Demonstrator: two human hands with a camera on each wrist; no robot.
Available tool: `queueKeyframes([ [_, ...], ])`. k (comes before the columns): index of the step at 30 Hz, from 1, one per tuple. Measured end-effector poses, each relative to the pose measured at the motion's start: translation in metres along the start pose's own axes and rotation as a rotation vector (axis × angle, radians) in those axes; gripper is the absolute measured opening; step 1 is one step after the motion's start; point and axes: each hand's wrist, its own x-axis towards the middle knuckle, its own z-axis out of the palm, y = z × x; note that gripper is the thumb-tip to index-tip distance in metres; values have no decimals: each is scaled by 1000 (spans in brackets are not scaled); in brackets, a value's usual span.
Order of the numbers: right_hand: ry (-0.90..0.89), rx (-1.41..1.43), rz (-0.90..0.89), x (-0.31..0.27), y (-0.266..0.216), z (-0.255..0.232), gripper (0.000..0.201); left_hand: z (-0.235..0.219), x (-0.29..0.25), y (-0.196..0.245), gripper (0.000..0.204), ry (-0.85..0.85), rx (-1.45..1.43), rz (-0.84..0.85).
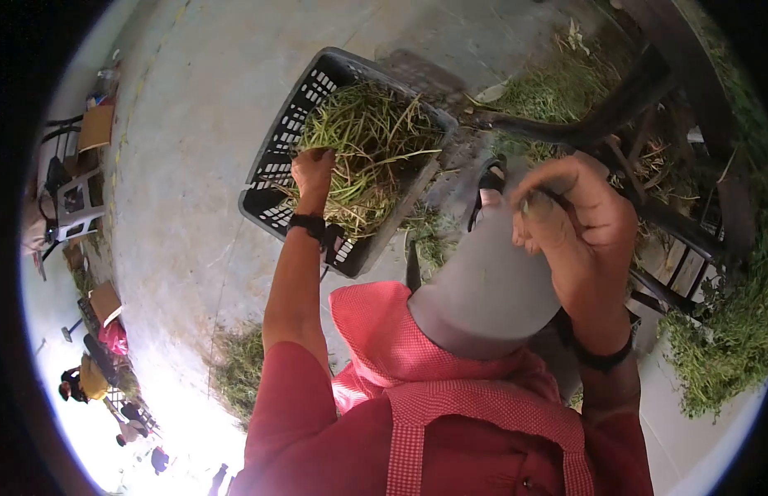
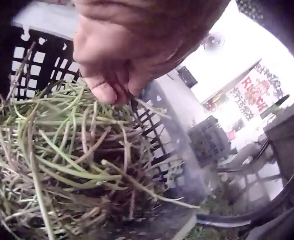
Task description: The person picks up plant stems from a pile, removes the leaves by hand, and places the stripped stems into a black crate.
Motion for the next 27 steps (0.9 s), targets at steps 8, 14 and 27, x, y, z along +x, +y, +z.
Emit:
queueKeyframes([
  [8, -85, 32, 22, 1, 2, 1, 11, -58, -69, 106, 20, -247, -976, -11],
  [14, -165, 468, 176, -4, -19, 3, 14, -95, -132, 178, 10, -324, -1040, 218],
  [27, -156, 497, 77, -58, -21, 6, 28, -104, -233, 269, 31, -526, -1057, 557],
])
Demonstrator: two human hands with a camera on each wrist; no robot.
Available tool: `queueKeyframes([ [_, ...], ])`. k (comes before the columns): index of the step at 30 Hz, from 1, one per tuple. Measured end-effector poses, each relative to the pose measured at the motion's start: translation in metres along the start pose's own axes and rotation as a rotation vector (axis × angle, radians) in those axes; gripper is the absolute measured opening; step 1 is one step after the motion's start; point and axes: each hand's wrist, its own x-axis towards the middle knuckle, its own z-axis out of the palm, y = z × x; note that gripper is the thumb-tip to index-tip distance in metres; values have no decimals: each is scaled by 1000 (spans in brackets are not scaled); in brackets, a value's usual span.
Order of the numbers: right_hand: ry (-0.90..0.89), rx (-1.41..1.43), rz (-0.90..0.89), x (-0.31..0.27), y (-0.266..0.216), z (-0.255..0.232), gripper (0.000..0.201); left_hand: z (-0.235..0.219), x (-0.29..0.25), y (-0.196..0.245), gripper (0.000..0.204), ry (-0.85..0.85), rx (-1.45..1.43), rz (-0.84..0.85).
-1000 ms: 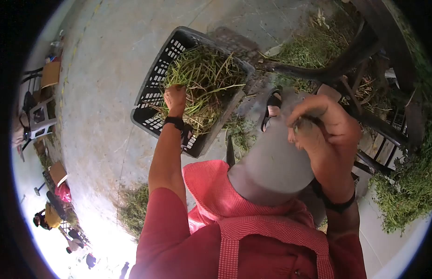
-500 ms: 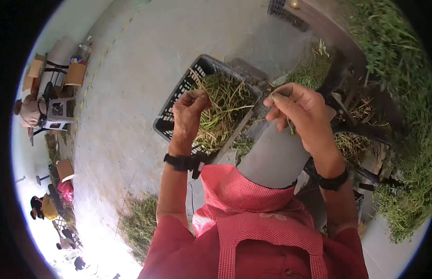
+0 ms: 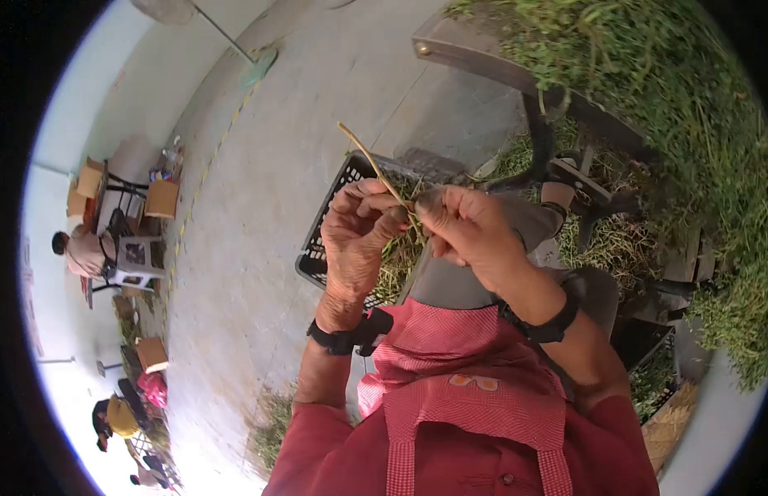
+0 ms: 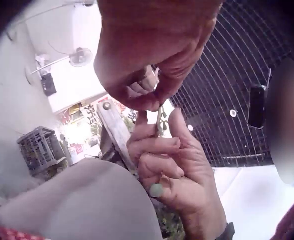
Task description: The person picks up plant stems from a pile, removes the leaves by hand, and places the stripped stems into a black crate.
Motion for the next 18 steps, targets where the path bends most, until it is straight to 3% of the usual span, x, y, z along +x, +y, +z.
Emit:
queueKeyframes([
  [2, 66, -120, -75, -9, 1, -7, 30, 22, 1, 2, 31, -43, 16, 56],
  [5, 162, -108, -217, -23, 1, -29, 25, 48, 1, -4, 30, -72, 184, -13],
  [6, 184, -96, -221, -29, -2, -38, 25, 53, 4, -6, 31, -168, 236, -12],
  [9, 179, -120, -248, -48, -10, -64, 21, 83, 8, -10, 35, -229, 214, -153],
  [12, 189, -101, -186, -62, -4, -84, 15, 98, 14, -18, 26, -356, 257, -231],
  [15, 210, 41, -211, -72, 3, -96, 20, 111, 15, -28, 18, -374, 301, -258],
  [17, 121, 378, -129, -79, 5, -102, 21, 118, 14, -37, 16, -360, 357, -260],
  [18, 131, 391, -134, -82, 8, -104, 21, 122, 14, -42, 16, -352, 353, -246],
])
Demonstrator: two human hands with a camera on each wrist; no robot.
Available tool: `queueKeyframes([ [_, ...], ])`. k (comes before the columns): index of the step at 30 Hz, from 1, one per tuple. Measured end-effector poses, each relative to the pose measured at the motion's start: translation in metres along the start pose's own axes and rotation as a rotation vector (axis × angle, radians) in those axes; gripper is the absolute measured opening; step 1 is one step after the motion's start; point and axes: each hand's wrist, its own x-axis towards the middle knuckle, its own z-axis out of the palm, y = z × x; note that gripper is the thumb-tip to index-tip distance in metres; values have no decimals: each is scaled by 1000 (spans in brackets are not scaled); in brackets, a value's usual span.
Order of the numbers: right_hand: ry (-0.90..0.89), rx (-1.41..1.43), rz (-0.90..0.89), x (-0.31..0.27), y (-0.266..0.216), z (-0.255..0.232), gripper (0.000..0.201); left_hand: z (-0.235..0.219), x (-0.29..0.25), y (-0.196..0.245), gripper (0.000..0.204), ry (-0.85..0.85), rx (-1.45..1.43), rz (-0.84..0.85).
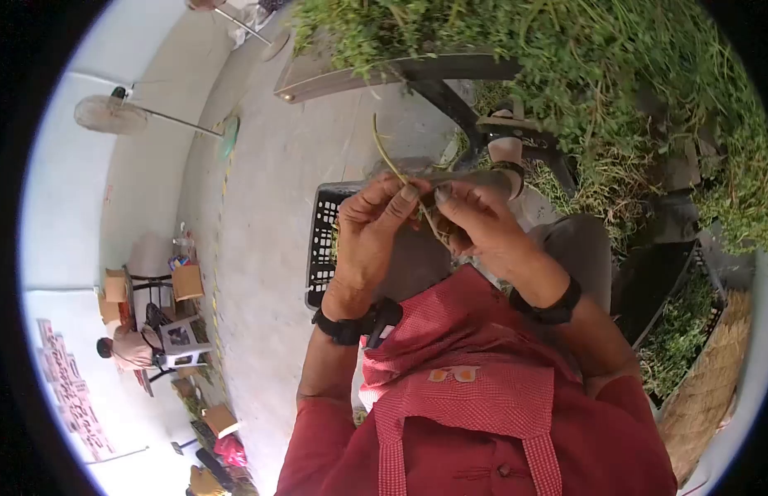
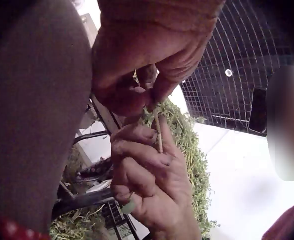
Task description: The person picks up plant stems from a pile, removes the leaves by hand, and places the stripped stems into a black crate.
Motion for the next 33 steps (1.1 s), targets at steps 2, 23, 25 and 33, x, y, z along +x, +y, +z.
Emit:
queueKeyframes([
  [2, 57, -69, -15, -3, 4, -2, 20, 7, 2, -3, 17, 2, -2, 2],
  [23, 9, 91, 83, 10, 7, -10, 20, -9, 9, -11, 12, 39, -146, -55],
  [25, -50, 62, 69, 10, 10, -10, 19, -10, 8, -13, 11, 7, -103, -38],
  [33, 27, 138, -37, 14, 17, -12, 17, -7, 6, -10, 14, 39, -184, -69],
])
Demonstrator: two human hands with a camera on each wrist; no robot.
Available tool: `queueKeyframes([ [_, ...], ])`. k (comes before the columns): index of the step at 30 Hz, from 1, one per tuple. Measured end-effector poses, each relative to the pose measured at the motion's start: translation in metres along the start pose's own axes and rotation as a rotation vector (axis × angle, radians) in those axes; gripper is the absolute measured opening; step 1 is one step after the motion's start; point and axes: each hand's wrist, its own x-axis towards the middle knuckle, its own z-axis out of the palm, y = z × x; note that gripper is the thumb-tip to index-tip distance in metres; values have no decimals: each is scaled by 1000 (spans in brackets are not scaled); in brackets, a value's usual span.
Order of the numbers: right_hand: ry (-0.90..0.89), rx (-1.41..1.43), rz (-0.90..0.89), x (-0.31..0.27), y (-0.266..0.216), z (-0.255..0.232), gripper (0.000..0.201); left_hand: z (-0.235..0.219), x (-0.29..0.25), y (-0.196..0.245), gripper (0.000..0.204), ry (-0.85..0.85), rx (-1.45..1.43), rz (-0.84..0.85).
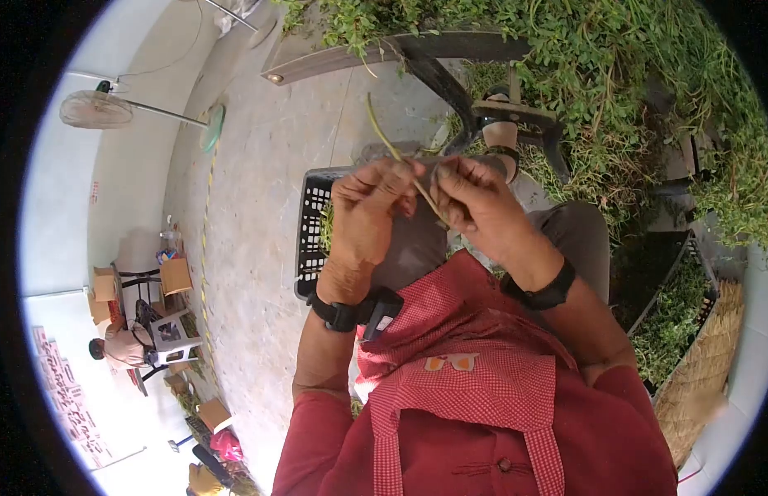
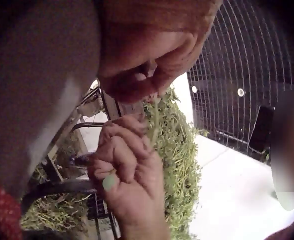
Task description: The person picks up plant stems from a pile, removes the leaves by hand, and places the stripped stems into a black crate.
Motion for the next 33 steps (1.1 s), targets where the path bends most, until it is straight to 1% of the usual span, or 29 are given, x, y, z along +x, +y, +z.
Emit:
queueKeyframes([
  [1, 2, 2, 2, 0, 2, -5, 17, 0, 0, 1, 17, 44, -103, -23],
  [2, -7, 52, 7, 1, 4, -11, 17, -1, 0, 1, 17, 43, -103, -23],
  [4, -18, 100, 15, 0, 2, -10, 18, -3, 1, 1, 18, -15, -123, -17],
  [6, 18, 73, 109, -7, -3, -5, 21, -3, 1, 0, 17, -4, -127, -19],
  [7, 19, 72, 110, -8, -5, -3, 21, -3, 2, 0, 17, 1, -132, -19],
  [9, -28, 13, 179, -11, -7, 1, 22, -4, 1, 0, 16, -2, -135, -20],
  [13, -100, -72, 150, -10, 0, 0, 19, -4, 1, -1, 13, 3, -125, -8],
  [15, -49, -128, 137, -9, 4, -1, 17, -6, 1, -4, 12, -12, -104, 0],
  [17, -51, -123, 107, -9, 5, -1, 16, -6, 1, -3, 12, -27, -83, 13],
  [20, -34, -139, 69, -8, 10, -3, 17, -5, -1, -3, 12, 0, -32, 0],
  [21, -16, -162, 59, -8, 12, -5, 20, -6, -1, -4, 14, -3, -35, 43],
  [22, -14, -163, 66, -9, 15, -9, 20, -7, -2, -6, 15, -5, -38, 83],
  [23, 53, -167, 117, -9, 17, -16, 19, -13, 0, -5, 15, 3, -44, 78],
  [24, 118, -174, 170, -10, 19, -26, 18, -25, 4, -3, 16, 6, -208, 88],
  [25, 114, -180, 193, -12, 23, -44, 18, -36, 7, -2, 18, 18, -371, 103],
  [26, 190, -233, 165, -13, 29, -68, 16, -43, 7, 4, 18, 52, -376, 104],
  [27, 262, -286, 145, -17, 34, -85, 15, -48, 5, 17, 19, 190, -197, 198],
  [28, 265, -427, 36, -21, 36, -94, 12, -57, 3, 26, 20, 326, -12, 286],
  [29, 262, -566, -79, -24, 36, -102, 9, -72, -2, 29, 20, 366, -12, 280],
  [30, 223, -794, -138, -26, 37, -124, 11, -91, -6, 34, 21, 315, 139, 273],
  [31, 188, -909, -166, -26, 33, -142, 13, -107, -10, 38, 21, 257, 290, 265],
  [32, 155, -1023, -199, -26, 29, -160, 16, -122, -12, 36, 21, 281, 289, 266],
  [33, 327, -655, 15, -26, 24, -170, 16, -137, -15, 28, 22, 306, 401, 194],
])
